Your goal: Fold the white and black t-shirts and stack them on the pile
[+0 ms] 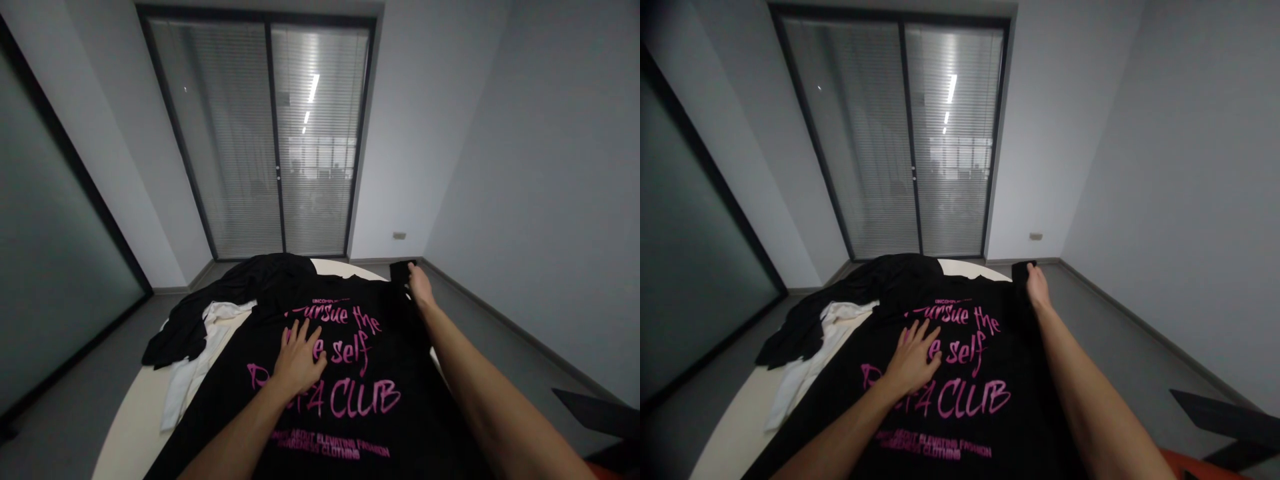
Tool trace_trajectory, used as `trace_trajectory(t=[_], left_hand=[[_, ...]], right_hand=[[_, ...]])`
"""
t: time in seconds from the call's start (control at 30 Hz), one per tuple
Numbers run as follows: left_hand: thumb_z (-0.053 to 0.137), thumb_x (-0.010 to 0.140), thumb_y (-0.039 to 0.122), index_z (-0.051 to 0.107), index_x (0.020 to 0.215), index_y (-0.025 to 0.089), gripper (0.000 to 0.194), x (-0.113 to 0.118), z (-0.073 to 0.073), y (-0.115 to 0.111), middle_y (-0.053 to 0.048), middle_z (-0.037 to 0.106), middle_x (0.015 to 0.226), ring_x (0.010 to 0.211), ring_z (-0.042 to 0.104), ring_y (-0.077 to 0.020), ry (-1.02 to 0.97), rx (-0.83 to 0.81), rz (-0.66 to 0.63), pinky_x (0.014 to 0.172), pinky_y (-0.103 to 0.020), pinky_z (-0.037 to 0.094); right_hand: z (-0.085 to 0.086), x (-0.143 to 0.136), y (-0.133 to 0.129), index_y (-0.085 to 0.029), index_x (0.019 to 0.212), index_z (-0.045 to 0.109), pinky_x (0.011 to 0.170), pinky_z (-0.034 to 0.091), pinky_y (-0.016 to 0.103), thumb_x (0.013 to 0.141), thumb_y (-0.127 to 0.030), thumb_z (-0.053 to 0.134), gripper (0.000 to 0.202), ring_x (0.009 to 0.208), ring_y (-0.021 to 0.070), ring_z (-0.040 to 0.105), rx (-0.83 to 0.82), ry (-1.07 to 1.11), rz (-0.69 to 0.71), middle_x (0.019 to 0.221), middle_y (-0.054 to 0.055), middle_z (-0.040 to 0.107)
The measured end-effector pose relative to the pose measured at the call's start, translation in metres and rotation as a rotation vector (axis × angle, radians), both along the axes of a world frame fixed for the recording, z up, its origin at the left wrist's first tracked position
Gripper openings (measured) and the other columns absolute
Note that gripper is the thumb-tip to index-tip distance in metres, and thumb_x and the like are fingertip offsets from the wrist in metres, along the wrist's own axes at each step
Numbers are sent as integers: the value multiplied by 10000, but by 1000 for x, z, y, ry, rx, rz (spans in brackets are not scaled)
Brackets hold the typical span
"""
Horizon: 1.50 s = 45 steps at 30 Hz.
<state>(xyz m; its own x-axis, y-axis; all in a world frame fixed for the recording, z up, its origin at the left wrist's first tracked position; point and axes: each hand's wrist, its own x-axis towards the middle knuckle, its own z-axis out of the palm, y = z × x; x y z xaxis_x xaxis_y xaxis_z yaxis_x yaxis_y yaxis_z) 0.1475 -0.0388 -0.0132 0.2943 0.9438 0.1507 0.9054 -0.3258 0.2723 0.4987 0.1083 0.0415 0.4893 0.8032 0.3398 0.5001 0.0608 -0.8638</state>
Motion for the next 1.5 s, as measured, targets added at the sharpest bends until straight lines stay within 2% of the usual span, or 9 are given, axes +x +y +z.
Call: trace_trajectory(t=[0.13,0.27,0.47,0.7,0.8,0.93,1.1,1.3,1.5], left_hand=[[505,924,462,465,1513,278,618,0,-2,1,-100,343,1621,1518,230,-350,14,3,7,1227,-558,174],[498,928,465,463,1514,281,616,0,-5,1,-91,342,1623,1519,231,-344,22,4,9,1229,-546,174],[487,930,466,456,1518,277,618,0,-4,0,-82,339,1625,1525,217,-336,20,1,3,1232,-547,162],[546,896,393,528,1451,224,580,-2,3,9,-90,470,1536,1437,394,-302,-92,4,34,1201,-478,292],[521,922,332,619,1317,218,423,-11,15,31,-93,554,1425,1296,525,-256,-148,93,113,1098,-391,426],[525,947,322,563,1386,201,457,-30,33,77,-133,431,1538,1388,417,-312,-83,244,257,1087,-436,419],[603,918,395,486,1464,206,590,-46,37,124,-163,583,1395,1296,519,-345,0,80,298,1060,-476,411],[614,895,305,706,1075,214,221,-60,34,145,-139,729,1111,1093,673,-339,-120,7,371,967,-462,480],[537,963,331,632,1127,163,253,-100,64,171,-151,733,1003,943,725,-309,-476,95,616,872,-453,550]], right_hand=[[-13,-8,-7,-204,1228,698,955,506,337,1008,-470,357,485,1105,241,668,-286,-240,185,1158,111,740],[-26,5,-18,-172,1249,696,1030,468,392,939,-333,515,394,1203,296,633,-498,-442,38,1246,175,694],[-42,32,-23,-94,1026,772,912,532,404,910,-449,558,430,1079,354,694,-659,-421,-53,1066,237,734],[-44,32,-3,-146,874,764,764,532,314,850,-390,624,282,900,291,727,-599,-371,-17,868,140,751],[-40,30,6,-129,810,742,686,522,315,844,-415,635,307,778,276,715,-555,-326,4,763,127,726],[-38,26,12,-120,805,744,635,517,294,836,-452,649,346,675,242,693,-486,-234,45,655,96,695],[-36,22,16,-99,925,770,684,543,297,788,-450,697,384,754,250,716,-412,-152,52,747,113,732],[-29,24,26,-132,942,791,747,549,310,706,-253,719,275,815,263,725,-419,-193,14,805,103,753],[-8,18,33,-200,1144,751,914,517,369,783,-228,639,379,1064,294,682,-317,-239,-123,1111,134,745]])
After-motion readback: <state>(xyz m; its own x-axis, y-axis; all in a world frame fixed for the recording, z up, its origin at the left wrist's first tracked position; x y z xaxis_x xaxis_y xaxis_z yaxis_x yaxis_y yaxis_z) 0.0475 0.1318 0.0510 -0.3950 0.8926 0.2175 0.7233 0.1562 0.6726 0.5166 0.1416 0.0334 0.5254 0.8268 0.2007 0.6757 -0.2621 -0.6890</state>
